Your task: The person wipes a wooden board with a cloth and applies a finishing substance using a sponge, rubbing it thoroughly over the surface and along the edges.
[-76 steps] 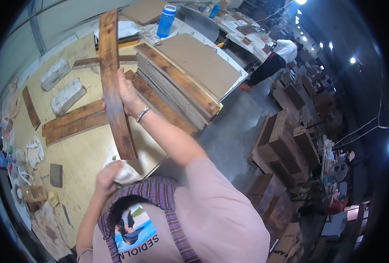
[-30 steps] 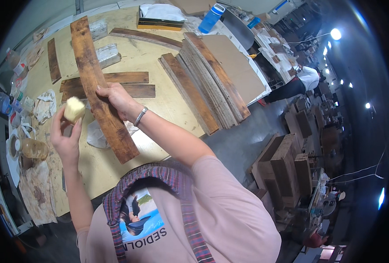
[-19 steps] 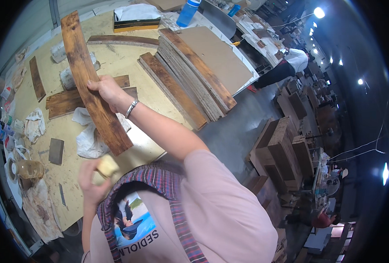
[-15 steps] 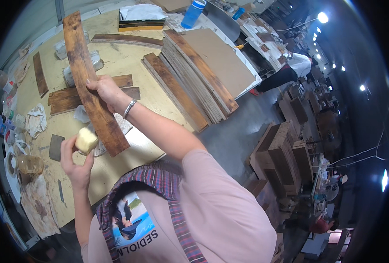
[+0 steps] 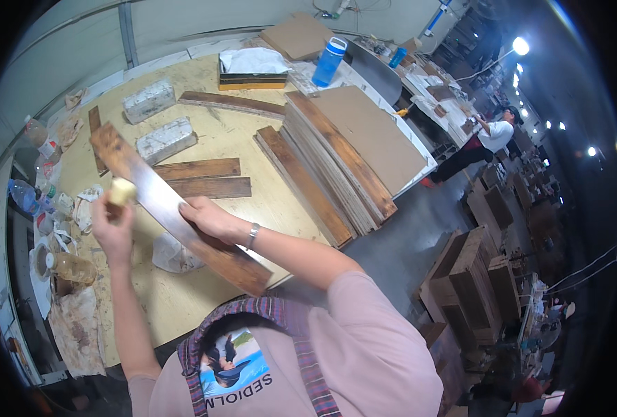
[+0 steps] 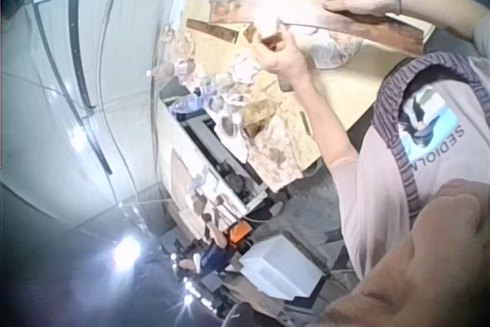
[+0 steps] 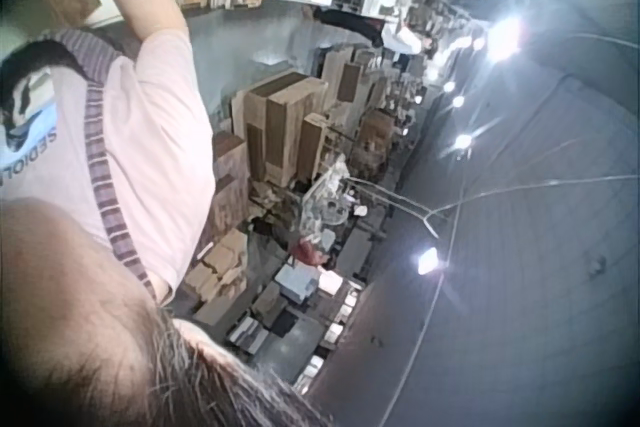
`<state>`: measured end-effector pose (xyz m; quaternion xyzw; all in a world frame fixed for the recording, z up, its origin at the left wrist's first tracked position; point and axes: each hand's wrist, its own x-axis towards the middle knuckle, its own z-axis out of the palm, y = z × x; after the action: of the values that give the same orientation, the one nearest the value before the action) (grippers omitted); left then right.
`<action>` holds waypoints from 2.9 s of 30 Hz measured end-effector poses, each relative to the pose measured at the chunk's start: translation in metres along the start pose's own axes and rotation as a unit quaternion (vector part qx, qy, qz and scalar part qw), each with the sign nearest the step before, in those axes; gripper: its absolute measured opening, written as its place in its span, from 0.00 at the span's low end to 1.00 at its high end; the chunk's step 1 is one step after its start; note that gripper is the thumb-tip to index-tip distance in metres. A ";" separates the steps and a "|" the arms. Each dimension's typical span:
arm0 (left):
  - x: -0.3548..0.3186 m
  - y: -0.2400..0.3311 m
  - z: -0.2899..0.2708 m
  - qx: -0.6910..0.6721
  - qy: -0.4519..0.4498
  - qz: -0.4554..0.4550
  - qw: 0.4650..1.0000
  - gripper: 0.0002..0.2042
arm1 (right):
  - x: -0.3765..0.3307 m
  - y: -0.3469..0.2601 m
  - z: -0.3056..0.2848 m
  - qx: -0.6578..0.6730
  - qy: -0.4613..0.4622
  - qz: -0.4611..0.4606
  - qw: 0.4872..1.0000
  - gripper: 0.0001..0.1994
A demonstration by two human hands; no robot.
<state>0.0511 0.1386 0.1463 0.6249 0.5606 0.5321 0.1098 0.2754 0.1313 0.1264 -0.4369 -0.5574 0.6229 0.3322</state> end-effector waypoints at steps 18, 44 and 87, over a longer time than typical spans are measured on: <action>0.015 -0.020 -0.044 0.027 0.041 0.032 0.998 0.19 | -0.095 0.019 -0.039 -0.275 0.008 0.000 0.961 0.18; 0.001 -0.035 -0.022 -0.220 -0.003 -0.100 0.970 0.17 | -0.068 0.049 -0.060 0.096 0.059 0.060 0.992 0.14; 0.080 -0.073 -0.003 -0.033 -0.005 -0.060 0.998 0.13 | -0.091 0.064 -0.036 0.492 -0.300 0.197 0.793 0.14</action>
<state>-0.0095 0.2277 0.1373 0.5888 0.5786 0.5397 0.1650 0.3489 0.0540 0.0797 -0.1057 -0.1496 0.9649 0.1885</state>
